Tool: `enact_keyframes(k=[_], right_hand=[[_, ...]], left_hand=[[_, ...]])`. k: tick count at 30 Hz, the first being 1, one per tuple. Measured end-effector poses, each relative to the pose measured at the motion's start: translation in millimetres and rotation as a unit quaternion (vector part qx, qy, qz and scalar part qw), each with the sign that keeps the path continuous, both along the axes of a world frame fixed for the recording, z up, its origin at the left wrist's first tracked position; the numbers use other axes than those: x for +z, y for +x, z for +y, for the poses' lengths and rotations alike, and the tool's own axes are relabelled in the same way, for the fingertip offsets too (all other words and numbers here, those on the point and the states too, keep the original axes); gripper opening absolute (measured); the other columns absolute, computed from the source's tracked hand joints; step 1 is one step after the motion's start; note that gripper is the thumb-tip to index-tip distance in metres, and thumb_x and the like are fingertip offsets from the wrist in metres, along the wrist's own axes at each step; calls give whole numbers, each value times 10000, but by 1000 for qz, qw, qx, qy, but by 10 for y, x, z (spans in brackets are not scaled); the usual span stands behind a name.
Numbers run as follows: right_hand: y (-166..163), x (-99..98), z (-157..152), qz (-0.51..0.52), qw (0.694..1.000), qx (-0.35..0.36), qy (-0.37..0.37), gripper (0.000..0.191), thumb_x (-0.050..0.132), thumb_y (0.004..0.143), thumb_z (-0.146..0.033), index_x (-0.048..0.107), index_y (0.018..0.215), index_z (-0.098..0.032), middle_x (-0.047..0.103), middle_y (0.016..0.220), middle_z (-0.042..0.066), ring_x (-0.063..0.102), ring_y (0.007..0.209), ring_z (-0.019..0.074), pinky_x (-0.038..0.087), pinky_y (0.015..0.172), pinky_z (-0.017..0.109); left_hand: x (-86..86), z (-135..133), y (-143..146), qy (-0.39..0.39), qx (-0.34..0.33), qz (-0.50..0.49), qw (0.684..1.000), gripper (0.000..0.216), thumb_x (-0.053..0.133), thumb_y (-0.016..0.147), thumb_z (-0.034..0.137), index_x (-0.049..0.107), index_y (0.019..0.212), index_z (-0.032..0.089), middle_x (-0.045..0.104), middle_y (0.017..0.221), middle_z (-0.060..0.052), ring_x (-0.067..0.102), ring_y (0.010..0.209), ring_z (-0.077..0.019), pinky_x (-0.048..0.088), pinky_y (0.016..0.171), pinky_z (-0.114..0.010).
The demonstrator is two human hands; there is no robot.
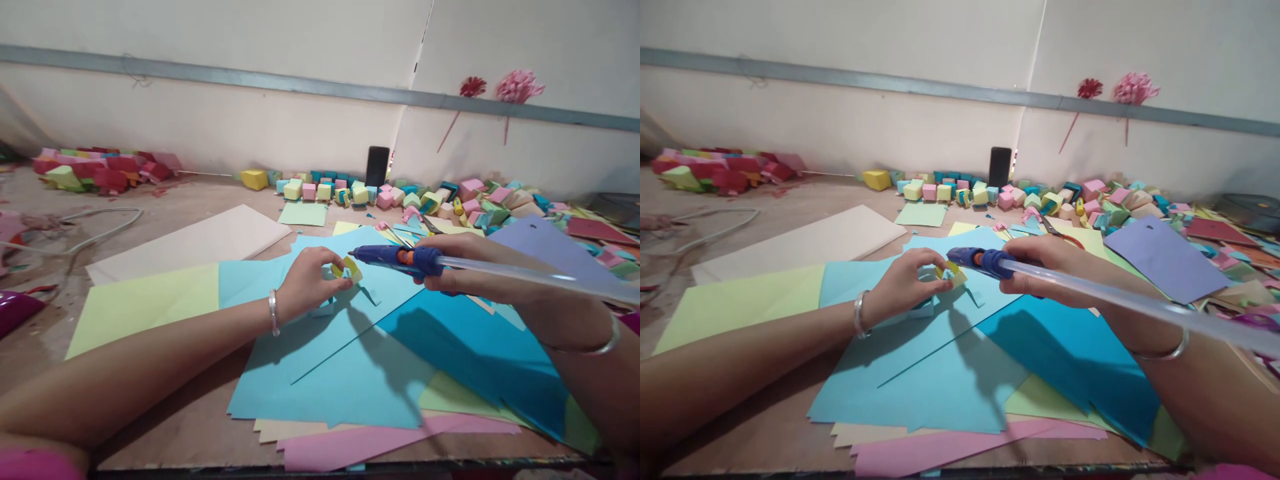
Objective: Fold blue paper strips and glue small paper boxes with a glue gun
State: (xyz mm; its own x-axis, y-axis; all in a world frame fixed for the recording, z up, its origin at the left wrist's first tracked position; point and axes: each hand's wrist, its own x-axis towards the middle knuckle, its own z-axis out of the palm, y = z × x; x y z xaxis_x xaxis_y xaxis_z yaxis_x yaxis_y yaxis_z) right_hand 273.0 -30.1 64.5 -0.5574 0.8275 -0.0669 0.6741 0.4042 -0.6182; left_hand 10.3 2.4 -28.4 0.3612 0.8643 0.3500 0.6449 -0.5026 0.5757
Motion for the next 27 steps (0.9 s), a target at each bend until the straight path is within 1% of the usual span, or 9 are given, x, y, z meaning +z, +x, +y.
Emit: enact_keyframes(k=[2, 5, 8, 13, 19, 23, 27], right_hand=[[18, -31, 10, 4, 1000, 4, 8, 322, 563, 861, -473, 670, 1011, -210, 651, 787, 30, 551, 639, 143, 401, 517, 240], [22, -64, 21, 2, 999, -7, 38, 320, 509, 897, -456, 675, 988, -198, 653, 811, 41, 562, 674, 155, 421, 548, 249], [-3, -61, 14, -19, 998, -17, 52, 350, 474, 914, -459, 673, 981, -179, 654, 827, 50, 572, 692, 164, 427, 564, 253], [-37, -41, -10, -49, 995, -4, 83, 347, 455, 922, -453, 671, 1010, -195, 667, 825, 40, 597, 714, 171, 433, 594, 252], [-36, -40, -2, -59, 994, -14, 88, 354, 437, 922, -454, 669, 962, -188, 680, 856, 48, 608, 747, 179, 440, 621, 262], [-33, -47, -5, -80, 993, -18, 84, 367, 438, 918, -469, 671, 1000, -197, 687, 859, 44, 613, 752, 186, 427, 604, 265], [-31, -60, -7, -77, 993, -11, 91, 358, 440, 921, -463, 675, 999, -204, 691, 866, 37, 621, 761, 182, 441, 632, 270]], left_hand=[[4, 4, 1, -15, 12, -3, 1000, 167, 763, 694, 299, 669, 782, 192, 711, 886, -28, 640, 876, -228, 470, 820, -369], [7, 4, 1, -22, 26, -3, 999, 187, 770, 675, 311, 667, 775, 191, 713, 908, -32, 640, 892, -237, 475, 827, -380], [-1, 0, -3, -21, 18, -5, 1000, 192, 765, 677, 330, 665, 775, 198, 715, 923, -28, 638, 895, -233, 478, 831, -381], [-7, -20, 2, -27, 4, -12, 1000, 174, 744, 708, 344, 661, 770, 204, 715, 895, -20, 636, 877, -222, 475, 809, -364], [23, -41, 16, -49, 4, -9, 999, 165, 751, 710, 317, 660, 774, 194, 713, 914, -27, 630, 896, -225, 465, 814, -369], [27, -28, 19, -48, 6, -18, 999, 172, 761, 702, 317, 659, 766, 195, 712, 893, -20, 632, 869, -212, 462, 811, -365], [19, -24, 23, -45, 0, -23, 999, 172, 763, 706, 318, 652, 756, 196, 709, 884, -18, 630, 863, -209, 463, 800, -358]])
